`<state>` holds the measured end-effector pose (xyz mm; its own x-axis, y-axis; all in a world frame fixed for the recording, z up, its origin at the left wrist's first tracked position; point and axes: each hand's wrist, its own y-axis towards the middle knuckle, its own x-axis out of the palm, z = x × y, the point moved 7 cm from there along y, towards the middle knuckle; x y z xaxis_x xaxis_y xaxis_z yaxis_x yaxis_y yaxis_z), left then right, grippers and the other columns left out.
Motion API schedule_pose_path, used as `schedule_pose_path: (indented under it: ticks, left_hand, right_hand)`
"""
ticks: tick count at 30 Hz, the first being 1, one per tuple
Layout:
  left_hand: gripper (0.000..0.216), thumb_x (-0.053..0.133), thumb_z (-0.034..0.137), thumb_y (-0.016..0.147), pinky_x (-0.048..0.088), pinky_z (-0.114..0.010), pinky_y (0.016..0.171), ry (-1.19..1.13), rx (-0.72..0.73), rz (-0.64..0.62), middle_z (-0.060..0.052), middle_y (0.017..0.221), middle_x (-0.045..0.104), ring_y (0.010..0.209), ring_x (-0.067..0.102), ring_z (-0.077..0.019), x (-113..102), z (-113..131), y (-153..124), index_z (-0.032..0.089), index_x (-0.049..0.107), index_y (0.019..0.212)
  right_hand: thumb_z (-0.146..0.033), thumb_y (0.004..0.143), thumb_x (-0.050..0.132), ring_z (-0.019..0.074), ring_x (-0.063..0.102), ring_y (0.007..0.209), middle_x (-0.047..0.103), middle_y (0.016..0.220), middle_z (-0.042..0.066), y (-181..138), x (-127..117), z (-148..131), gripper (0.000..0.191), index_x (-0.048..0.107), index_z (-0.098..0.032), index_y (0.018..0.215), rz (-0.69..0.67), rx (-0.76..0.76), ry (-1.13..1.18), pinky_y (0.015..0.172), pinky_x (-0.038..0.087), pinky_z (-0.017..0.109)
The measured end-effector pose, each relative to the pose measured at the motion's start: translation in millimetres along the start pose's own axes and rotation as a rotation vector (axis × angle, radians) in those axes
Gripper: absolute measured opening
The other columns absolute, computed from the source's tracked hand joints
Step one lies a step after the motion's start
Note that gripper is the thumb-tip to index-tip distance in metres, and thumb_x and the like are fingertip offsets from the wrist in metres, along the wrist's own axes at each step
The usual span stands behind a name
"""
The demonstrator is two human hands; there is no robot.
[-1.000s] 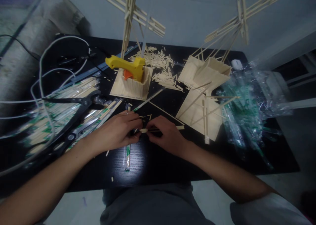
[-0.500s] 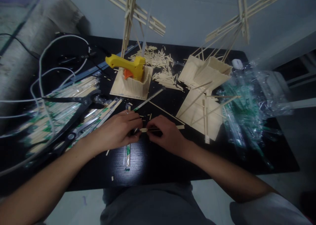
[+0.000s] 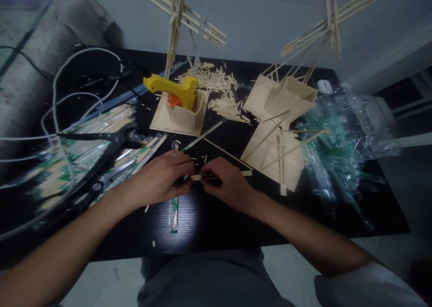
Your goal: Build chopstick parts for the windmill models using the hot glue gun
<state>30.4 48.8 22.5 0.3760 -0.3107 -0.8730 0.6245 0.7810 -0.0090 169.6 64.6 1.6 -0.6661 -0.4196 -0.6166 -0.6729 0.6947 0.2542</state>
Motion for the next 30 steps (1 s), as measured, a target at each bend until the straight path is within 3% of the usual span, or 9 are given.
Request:
schedule_pose_path:
  ticks: [30]
  left_hand:
    - [0.013,0.056,0.025,0.094,0.040,-0.027,0.082,-0.013,-0.008,-0.024,-0.001,0.087,0.060,0.084,0.055,-0.0125,1.7,-1.1,-1.0,0.018,0.062,0.086]
  right_hand:
    - [-0.006,0.085,0.070,0.0170,0.060,0.087,0.071,0.090,0.003,1.0,-1.2,-2.8,0.015,0.063,-0.017,0.093,0.003,-0.051,-0.001,0.079,0.048,0.029]
